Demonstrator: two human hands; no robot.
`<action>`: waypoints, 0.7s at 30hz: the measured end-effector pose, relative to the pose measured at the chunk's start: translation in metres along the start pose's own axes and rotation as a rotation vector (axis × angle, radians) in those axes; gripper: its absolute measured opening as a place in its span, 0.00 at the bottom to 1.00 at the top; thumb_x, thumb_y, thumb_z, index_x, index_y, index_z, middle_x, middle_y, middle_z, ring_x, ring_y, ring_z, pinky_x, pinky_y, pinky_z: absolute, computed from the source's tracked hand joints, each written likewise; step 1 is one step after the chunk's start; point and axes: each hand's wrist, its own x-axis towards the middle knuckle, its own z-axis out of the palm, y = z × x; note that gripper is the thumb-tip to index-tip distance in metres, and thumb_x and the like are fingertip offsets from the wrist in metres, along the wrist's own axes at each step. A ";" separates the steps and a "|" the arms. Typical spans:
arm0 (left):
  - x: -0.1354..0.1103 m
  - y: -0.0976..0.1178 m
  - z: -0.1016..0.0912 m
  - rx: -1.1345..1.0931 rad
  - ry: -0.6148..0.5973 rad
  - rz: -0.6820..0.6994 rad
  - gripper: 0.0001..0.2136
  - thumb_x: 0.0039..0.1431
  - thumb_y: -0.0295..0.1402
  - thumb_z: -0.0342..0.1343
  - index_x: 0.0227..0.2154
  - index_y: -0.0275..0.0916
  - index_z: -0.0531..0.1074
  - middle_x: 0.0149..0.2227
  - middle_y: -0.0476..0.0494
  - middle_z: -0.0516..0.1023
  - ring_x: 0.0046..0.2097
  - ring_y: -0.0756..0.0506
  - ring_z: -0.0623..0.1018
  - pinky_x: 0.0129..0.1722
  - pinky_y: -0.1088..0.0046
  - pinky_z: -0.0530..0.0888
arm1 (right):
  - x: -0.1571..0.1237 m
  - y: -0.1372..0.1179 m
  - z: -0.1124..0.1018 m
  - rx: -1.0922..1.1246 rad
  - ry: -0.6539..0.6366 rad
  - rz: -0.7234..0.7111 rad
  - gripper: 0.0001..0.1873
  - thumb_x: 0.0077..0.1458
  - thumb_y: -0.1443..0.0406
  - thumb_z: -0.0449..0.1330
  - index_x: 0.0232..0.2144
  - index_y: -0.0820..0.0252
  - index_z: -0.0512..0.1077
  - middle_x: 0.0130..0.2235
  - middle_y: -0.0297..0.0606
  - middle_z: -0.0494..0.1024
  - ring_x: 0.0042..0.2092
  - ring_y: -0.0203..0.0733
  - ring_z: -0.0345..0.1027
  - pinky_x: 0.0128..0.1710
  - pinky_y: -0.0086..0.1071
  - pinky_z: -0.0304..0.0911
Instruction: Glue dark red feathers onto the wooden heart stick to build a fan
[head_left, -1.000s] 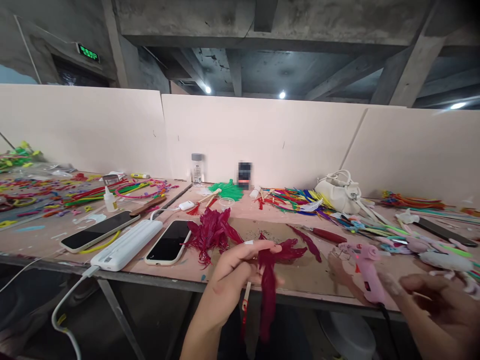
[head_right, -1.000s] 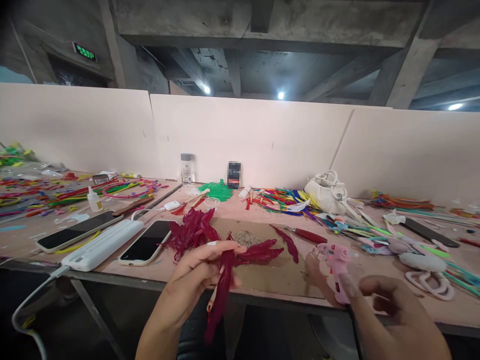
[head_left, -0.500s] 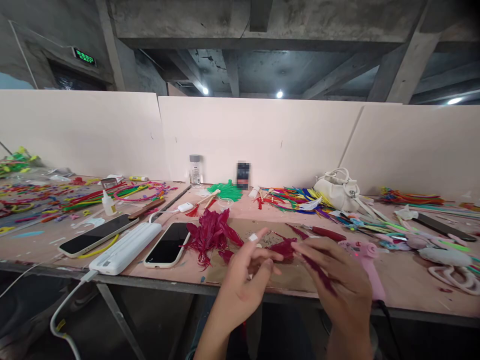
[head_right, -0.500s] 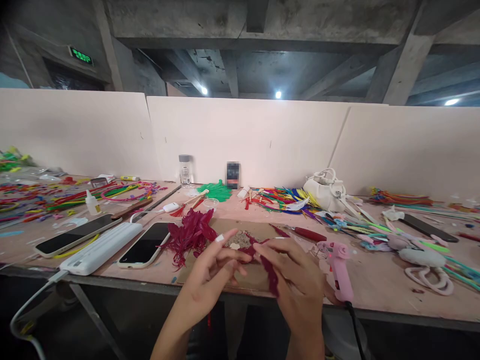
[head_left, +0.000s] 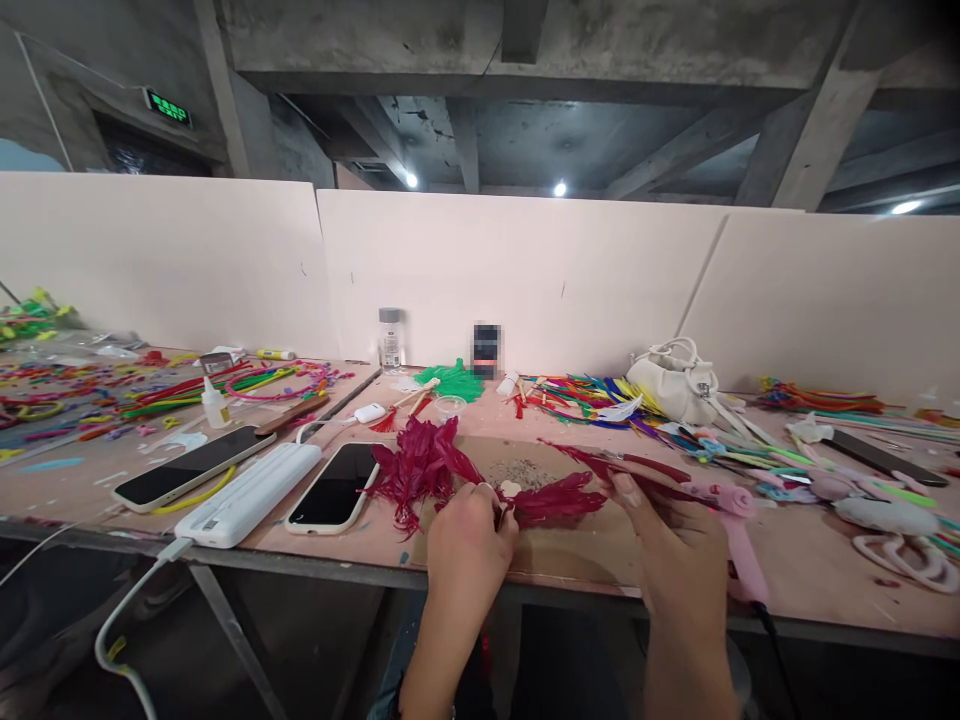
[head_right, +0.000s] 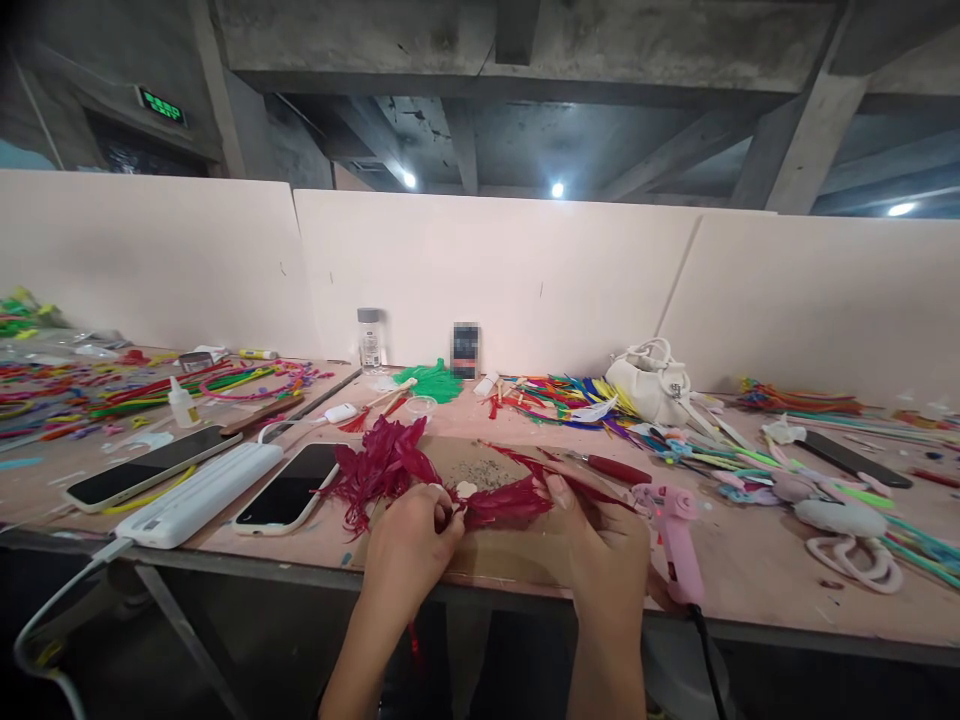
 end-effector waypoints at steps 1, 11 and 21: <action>0.000 -0.001 0.000 -0.064 0.032 0.013 0.03 0.60 0.29 0.58 0.31 0.38 0.76 0.34 0.40 0.81 0.37 0.39 0.80 0.37 0.66 0.66 | 0.000 0.000 0.002 0.038 -0.047 0.005 0.17 0.52 0.54 0.73 0.39 0.61 0.84 0.40 0.44 0.86 0.41 0.52 0.82 0.46 0.48 0.77; 0.012 -0.010 -0.001 -1.028 0.049 -0.017 0.08 0.49 0.33 0.65 0.32 0.38 0.74 0.31 0.47 0.78 0.34 0.46 0.78 0.36 0.71 0.74 | -0.012 -0.011 0.019 0.146 0.021 0.051 0.19 0.48 0.56 0.75 0.37 0.62 0.78 0.33 0.41 0.85 0.32 0.46 0.81 0.34 0.39 0.80; 0.004 -0.003 -0.013 -1.305 -0.208 -0.047 0.06 0.51 0.30 0.65 0.29 0.37 0.72 0.23 0.50 0.75 0.27 0.49 0.75 0.23 0.77 0.71 | -0.019 -0.023 0.027 0.133 -0.037 0.118 0.20 0.48 0.58 0.75 0.40 0.59 0.75 0.36 0.35 0.84 0.34 0.40 0.79 0.36 0.32 0.78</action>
